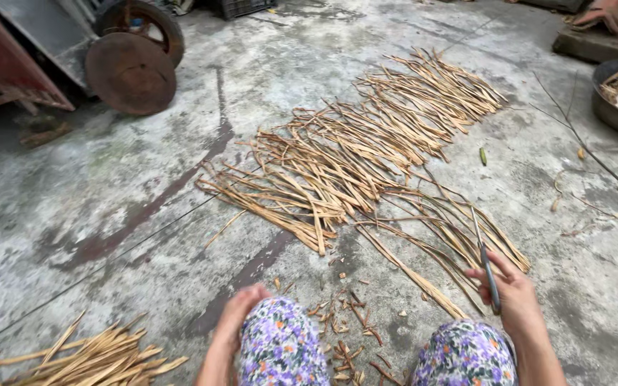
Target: The person sits on a concrete floor surrounded by piles of dried palm-like leaves and uses scissors to trim off hard midribs and damaged ends from the leaves. They hold each leaf bundle in one hand, snip along it, drop the trimmed pieces aside, and place the trimmed leaves onto a growing pile.
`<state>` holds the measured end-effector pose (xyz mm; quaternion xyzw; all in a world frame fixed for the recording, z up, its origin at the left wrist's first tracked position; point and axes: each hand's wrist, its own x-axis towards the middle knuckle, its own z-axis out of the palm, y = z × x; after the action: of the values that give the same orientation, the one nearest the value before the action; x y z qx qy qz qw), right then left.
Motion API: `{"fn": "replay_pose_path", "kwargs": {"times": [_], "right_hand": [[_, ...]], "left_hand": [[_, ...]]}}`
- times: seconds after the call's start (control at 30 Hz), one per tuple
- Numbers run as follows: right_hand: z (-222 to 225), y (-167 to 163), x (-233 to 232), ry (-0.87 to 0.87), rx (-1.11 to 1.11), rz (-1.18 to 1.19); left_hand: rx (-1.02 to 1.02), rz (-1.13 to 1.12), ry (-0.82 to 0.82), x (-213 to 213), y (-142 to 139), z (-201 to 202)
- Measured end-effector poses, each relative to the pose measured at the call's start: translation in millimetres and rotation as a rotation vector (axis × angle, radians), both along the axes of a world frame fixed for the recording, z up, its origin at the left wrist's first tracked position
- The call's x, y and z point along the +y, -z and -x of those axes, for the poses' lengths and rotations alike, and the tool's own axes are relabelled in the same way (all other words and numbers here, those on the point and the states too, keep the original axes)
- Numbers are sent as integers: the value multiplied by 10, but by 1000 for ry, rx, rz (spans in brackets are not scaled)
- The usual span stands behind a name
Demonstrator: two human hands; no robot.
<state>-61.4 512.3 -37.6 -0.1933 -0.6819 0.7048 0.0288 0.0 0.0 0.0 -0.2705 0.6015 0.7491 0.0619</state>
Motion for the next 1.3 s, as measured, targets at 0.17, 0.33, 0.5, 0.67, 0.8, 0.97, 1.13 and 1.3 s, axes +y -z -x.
{"fn": "replay_pose_path", "kwargs": {"times": [0.17,0.33,0.5,0.67,0.8,0.97,1.13,1.3], "right_hand": [[589,262,253,72,-244,-14],[1299,488,336,33,-364,-82],[2255,697,362,25,-469,-97],[3429,1179,678,-4,-328,-188],[4389,1434,880,49,-422,-393],[5462,1571,1225,55,-480,-639],[6285,1864,1485,158,-585,-515],[6825,2091,1483,185,-520,-544]], "left_hand": [[462,21,188,589,-493,1185],[579,50,746,1727,-533,2021],[674,973,1405,2081,-256,2729],[187,1133,1653,2048,196,3392],[357,1007,1530,1976,596,3887],[340,1032,1675,2092,1026,4322],[117,926,1786,2108,1520,4669],[148,991,1782,2024,2046,4853]]}}
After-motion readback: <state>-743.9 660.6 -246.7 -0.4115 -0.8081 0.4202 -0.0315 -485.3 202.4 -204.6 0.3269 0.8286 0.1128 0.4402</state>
